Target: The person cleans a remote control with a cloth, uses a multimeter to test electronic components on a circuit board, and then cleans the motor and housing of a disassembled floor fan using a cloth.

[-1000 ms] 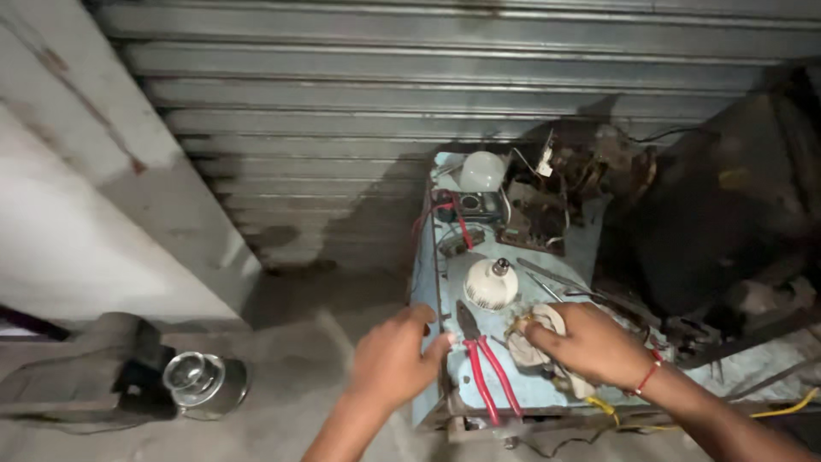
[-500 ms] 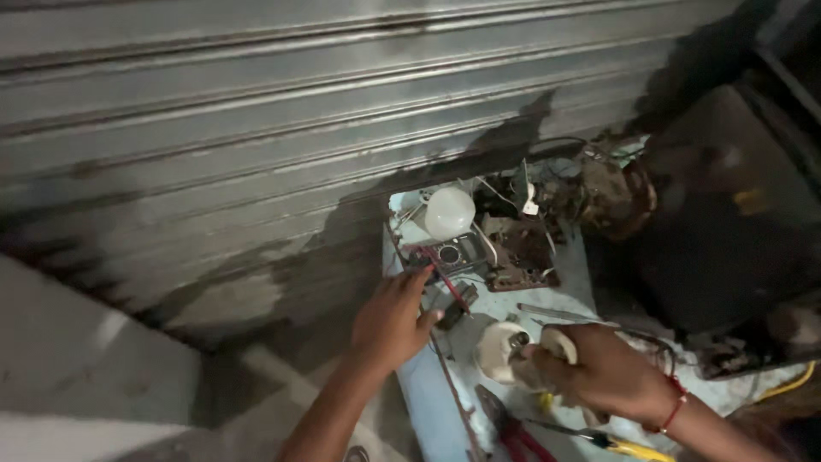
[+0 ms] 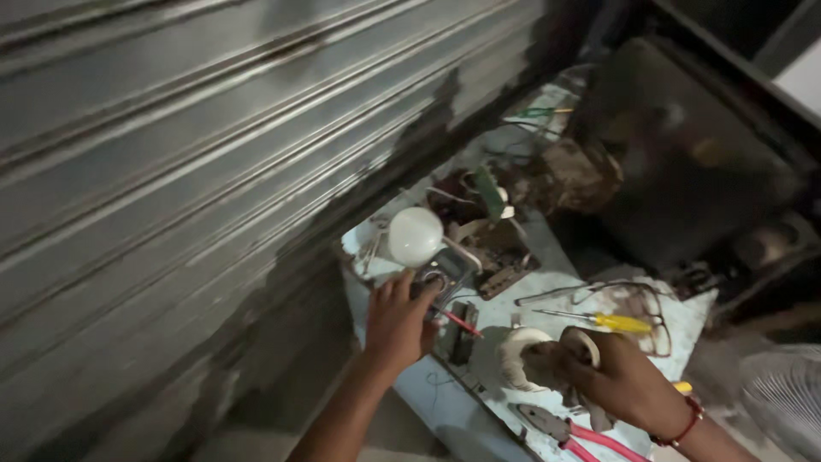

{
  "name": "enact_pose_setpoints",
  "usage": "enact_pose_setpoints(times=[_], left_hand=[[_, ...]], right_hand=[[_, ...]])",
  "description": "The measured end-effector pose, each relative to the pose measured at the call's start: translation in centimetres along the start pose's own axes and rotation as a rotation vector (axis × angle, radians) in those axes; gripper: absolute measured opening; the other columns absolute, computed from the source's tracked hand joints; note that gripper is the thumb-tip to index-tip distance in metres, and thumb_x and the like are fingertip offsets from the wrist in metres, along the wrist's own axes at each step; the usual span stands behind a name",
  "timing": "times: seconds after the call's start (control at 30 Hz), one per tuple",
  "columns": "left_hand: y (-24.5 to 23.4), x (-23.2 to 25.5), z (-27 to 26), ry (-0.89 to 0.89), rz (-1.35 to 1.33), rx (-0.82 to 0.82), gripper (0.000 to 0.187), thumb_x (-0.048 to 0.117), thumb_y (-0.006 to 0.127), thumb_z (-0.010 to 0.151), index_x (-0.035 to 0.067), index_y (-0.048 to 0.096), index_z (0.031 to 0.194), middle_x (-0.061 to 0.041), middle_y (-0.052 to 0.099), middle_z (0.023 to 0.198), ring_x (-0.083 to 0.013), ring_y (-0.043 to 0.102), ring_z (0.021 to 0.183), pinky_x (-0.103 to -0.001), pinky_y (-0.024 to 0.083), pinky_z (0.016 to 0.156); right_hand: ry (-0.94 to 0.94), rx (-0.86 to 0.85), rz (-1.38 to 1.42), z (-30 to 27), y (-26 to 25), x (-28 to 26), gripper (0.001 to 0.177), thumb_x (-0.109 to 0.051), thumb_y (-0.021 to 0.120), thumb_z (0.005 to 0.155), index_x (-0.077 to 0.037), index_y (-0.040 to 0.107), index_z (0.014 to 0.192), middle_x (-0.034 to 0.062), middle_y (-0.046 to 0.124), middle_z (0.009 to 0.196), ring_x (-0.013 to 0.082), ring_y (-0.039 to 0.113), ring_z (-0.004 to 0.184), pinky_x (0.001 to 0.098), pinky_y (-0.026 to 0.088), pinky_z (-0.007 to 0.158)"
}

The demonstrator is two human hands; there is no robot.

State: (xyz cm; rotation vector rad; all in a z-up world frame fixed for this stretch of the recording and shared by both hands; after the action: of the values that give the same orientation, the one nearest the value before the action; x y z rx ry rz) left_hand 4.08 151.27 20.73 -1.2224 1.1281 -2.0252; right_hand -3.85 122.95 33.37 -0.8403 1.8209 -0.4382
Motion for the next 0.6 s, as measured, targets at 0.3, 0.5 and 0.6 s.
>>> enact_pose_setpoints(times=[0.3, 0.5, 0.6], left_hand=[[1.5, -1.1, 0.3, 0.023, 0.005, 0.012, 0.076, 0.026, 0.086, 0.073, 0.014, 0.053, 0.141, -0.023, 0.043, 0.143, -0.0436, 0.044, 0.126, -0.056, 0.038, 0.104], [-2.6, 0.7, -1.1, 0.087, -0.059, 0.132, 0.083, 0.023, 0.088, 0.068, 0.014, 0.053, 0.142, -0.022, 0.045, 0.141, -0.0429, 0.046, 0.121, -0.055, 0.04, 0.102], [-5.8, 2.9, -1.3, 0.176, -0.04, 0.171, 0.083, 0.022, 0.087, 0.066, 0.013, 0.053, 0.142, -0.021, 0.046, 0.14, -0.0428, 0.047, 0.121, -0.055, 0.042, 0.102]], right_hand=[[0.347, 0.141, 0.031, -4.4, -0.4, 3.1, 0.031, -0.032, 0.069, 0.096, -0.004, 0.08, 0.09, 0.0132, 0.064, 0.062, 0.0165, 0.054, 0.055, 0.0367, 0.048, 0.056], [0.151, 0.215, 0.156, -4.9, 1.0, 3.4, 0.027, -0.033, 0.069, 0.089, -0.008, 0.08, 0.096, 0.0033, 0.074, 0.06, 0.0131, 0.066, 0.054, 0.033, 0.053, 0.053], [0.239, 0.177, 0.034, -5.2, 0.9, 3.0, 0.039, -0.039, 0.069, 0.093, -0.003, 0.074, 0.08, 0.0088, 0.067, 0.056, 0.0156, 0.061, 0.052, 0.0345, 0.05, 0.053]])
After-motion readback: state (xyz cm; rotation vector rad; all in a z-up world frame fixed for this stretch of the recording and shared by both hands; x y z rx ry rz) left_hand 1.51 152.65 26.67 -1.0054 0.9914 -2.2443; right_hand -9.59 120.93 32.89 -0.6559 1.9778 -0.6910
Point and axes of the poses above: each hand's wrist, its own z-axis towards the middle knuckle, its own y-axis out of the palm, x = y × z, the point moved 1 cm from there along z, towards the middle knuckle
